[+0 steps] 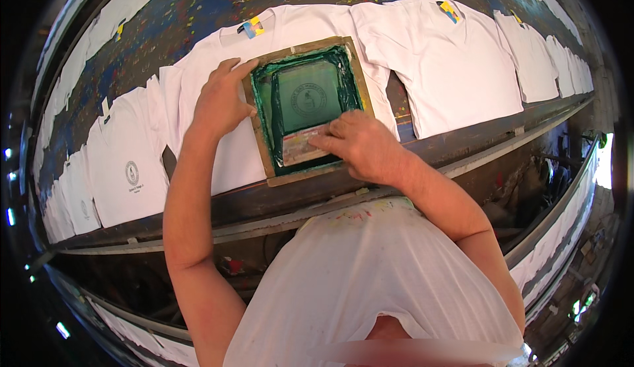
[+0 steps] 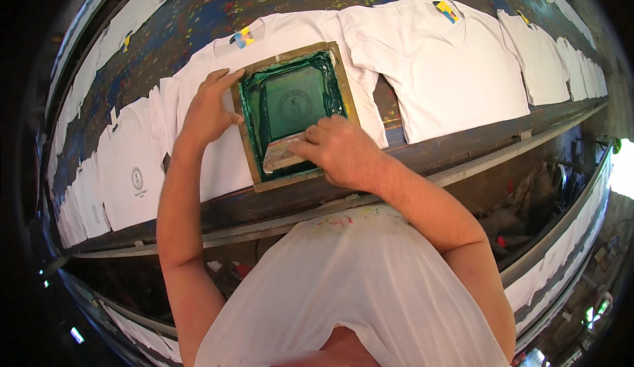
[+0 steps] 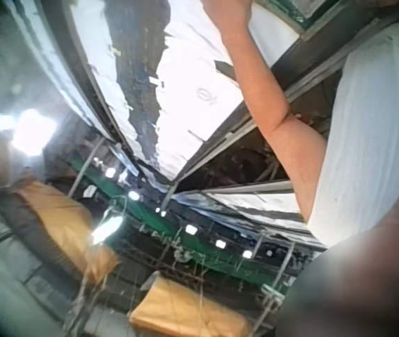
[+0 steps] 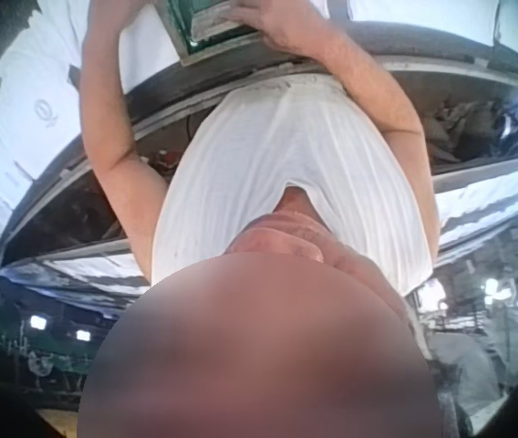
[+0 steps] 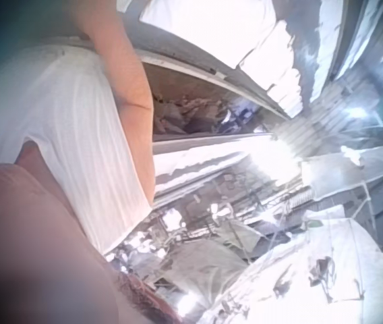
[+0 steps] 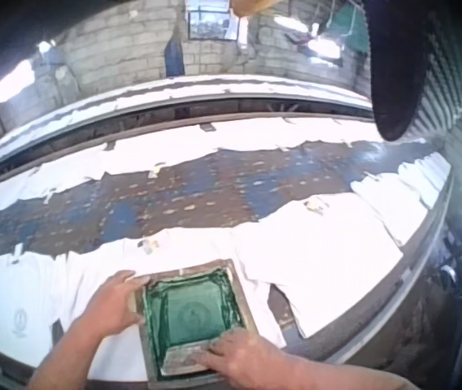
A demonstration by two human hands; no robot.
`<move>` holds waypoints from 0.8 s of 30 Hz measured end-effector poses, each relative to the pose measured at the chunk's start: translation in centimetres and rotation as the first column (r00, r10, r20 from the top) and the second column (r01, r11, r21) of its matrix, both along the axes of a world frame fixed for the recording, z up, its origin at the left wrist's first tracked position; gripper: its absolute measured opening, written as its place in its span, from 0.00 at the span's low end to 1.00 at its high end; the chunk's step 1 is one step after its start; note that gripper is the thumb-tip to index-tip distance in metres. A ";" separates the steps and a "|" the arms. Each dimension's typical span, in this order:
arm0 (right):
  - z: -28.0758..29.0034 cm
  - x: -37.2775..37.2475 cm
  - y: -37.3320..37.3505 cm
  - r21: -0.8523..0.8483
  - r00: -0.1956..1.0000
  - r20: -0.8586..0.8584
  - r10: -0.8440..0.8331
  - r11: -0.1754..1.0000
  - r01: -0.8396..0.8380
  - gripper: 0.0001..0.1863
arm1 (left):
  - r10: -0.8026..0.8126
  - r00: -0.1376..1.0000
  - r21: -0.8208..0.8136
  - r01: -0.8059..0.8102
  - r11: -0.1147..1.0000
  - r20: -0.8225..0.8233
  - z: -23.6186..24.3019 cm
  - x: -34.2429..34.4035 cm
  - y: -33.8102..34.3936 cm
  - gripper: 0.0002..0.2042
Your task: The person uses a squeegee to pull green ink across a screen printing frame placed on white t-shirts laid out on a table. The person repeatedly repositions the frame and repeats the squeegee stroke on successive shirts.
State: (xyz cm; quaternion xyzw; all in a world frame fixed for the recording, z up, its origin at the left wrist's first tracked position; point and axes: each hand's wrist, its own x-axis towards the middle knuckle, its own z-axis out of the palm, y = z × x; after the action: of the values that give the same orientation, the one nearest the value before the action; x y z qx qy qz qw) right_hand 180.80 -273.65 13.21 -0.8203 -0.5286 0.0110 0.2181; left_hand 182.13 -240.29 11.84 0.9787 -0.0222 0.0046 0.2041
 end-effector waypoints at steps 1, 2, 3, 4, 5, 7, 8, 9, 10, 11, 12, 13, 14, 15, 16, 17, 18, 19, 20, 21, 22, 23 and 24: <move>-0.1 -0.8 -0.3 0.012 1.000 -0.004 -0.011 1.000 0.011 0.26 | 0.045 0.999 -0.080 -0.043 0.996 0.023 -0.6 -0.8 0.2 0.49; -0.3 -1.5 -0.4 0.025 1.000 -0.009 -0.023 0.999 0.024 0.25 | 0.090 0.995 -0.159 -0.082 0.984 0.042 -1.2 -1.7 0.3 0.46; -0.5 -2.2 -0.6 0.037 0.999 -0.016 -0.037 0.999 0.038 0.25 | 0.134 0.989 -0.238 -0.117 0.964 0.057 -1.9 -2.7 0.1 0.44; -0.7 -2.6 -0.7 0.042 0.999 -0.004 -0.042 0.998 0.042 0.24 | 0.220 0.976 -0.346 -0.204 0.916 0.005 -2.7 -3.9 -0.4 0.41; -0.8 -3.1 -0.9 0.044 0.999 0.007 -0.046 0.998 0.046 0.23 | 0.298 0.953 -0.445 -0.291 0.847 -0.056 -3.5 -5.3 -1.2 0.39; -1.0 -3.7 -1.1 0.043 0.999 -0.012 -0.049 0.998 0.050 0.22 | 0.385 0.920 -0.550 -0.358 0.754 -0.071 -5.0 -7.7 -3.3 0.35; -1.0 -4.0 -1.3 0.039 0.998 -0.042 -0.047 0.998 0.048 0.21 | 0.405 0.914 -0.569 -0.342 0.748 -0.018 -5.7 -8.8 -4.6 0.34; -1.0 -4.2 -1.5 0.029 0.996 -0.079 -0.037 0.999 0.040 0.20 | 0.436 0.900 -0.586 -0.348 0.732 0.010 -6.3 -9.7 -5.8 0.32; -1.0 -4.3 -1.8 0.060 0.993 -0.110 -0.030 0.998 0.037 0.21 | 0.450 0.890 -0.596 -0.323 0.735 0.072 -6.8 -10.2 -6.8 0.30; -0.9 -4.3 -2.1 0.086 0.989 -0.147 -0.016 0.996 0.028 0.21 | 0.450 0.884 -0.579 -0.301 0.757 0.129 -7.2 -10.5 -7.5 0.30; -0.9 -4.2 -2.5 0.112 0.983 -0.182 0.002 0.994 0.019 0.22 | 0.455 0.875 -0.563 -0.295 0.772 0.165 -7.4 -10.7 -8.0 0.30; -1.0 -4.0 -2.9 0.167 0.978 -0.198 -0.064 0.981 0.098 0.23 | 0.461 0.864 -0.546 -0.290 0.786 0.203 -7.5 -10.8 -8.3 0.29; -1.1 -3.8 -3.3 0.219 0.968 -0.218 -0.127 0.960 0.175 0.25 | 0.471 0.864 -0.573 -0.297 0.764 0.180 -7.6 -10.8 -8.5 0.26; -1.4 -3.4 -3.8 0.261 0.951 -0.245 -0.189 0.932 0.253 0.26 | 0.452 0.867 -0.546 -0.280 0.790 0.210 -7.5 -10.8 -8.5 0.25; -1.7 -3.1 -4.2 0.307 0.932 -0.221 -0.286 0.887 0.345 0.27 | 0.433 0.869 -0.517 -0.264 0.814 0.238 -7.5 -10.9 -8.5 0.23; -2.2 -2.7 -4.5 0.347 0.901 -0.207 -0.382 0.832 0.432 0.28 | 0.417 0.874 -0.490 -0.257 0.833 0.251 -7.5 -11.0 -8.5 0.22; -2.7 -2.2 -4.9 0.389 0.858 -0.197 -0.474 0.766 0.512 0.29 | 0.396 0.861 -0.471 -0.218 0.855 0.320 -7.4 -11.2 -8.5 0.21; -3.3 -1.8 -5.1 0.389 0.816 -0.342 -0.467 0.720 0.575 0.30 | 0.375 0.848 -0.452 -0.187 0.872 0.373 -7.4 -11.4 -8.6 0.19; -3.9 -1.4 -5.3 0.376 0.755 -0.480 -0.446 0.674 0.636 0.31 | 0.353 0.835 -0.429 -0.159 0.889 0.421 -7.4 -11.7 -8.8 0.18; -4.4 -1.0 -5.7 0.315 0.644 -0.635 -0.428 0.617 0.721 0.32 | 0.354 0.814 -0.429 -0.145 0.892 0.461 -7.5 -12.0 -8.9 0.18; -4.8 -0.7 -6.1 0.244 0.585 -0.704 -0.403 0.636 0.732 0.31 | 0.353 0.792 -0.426 -0.132 0.895 0.497 -7.5 -12.2 -9.1 0.18; -5.3 -0.5 -6.3 0.225 0.542 -0.774 -0.327 0.658 0.718 0.31 | 0.355 0.769 -0.425 -0.120 0.897 0.532 -7.5 -12.4 -9.3 0.17; -5.7 -0.4 -6.4 0.187 0.462 -0.848 -0.260 0.670 0.719 0.31 | 0.360 0.765 -0.433 -0.118 0.893 0.534 -7.5 -12.5 -9.4 0.17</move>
State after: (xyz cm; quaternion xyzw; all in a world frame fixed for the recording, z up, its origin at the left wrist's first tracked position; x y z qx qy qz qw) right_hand 180.42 -280.06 7.54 -0.7606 -0.0920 0.1450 0.6261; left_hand 169.65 -249.72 4.33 0.8627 0.0431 0.3455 0.3668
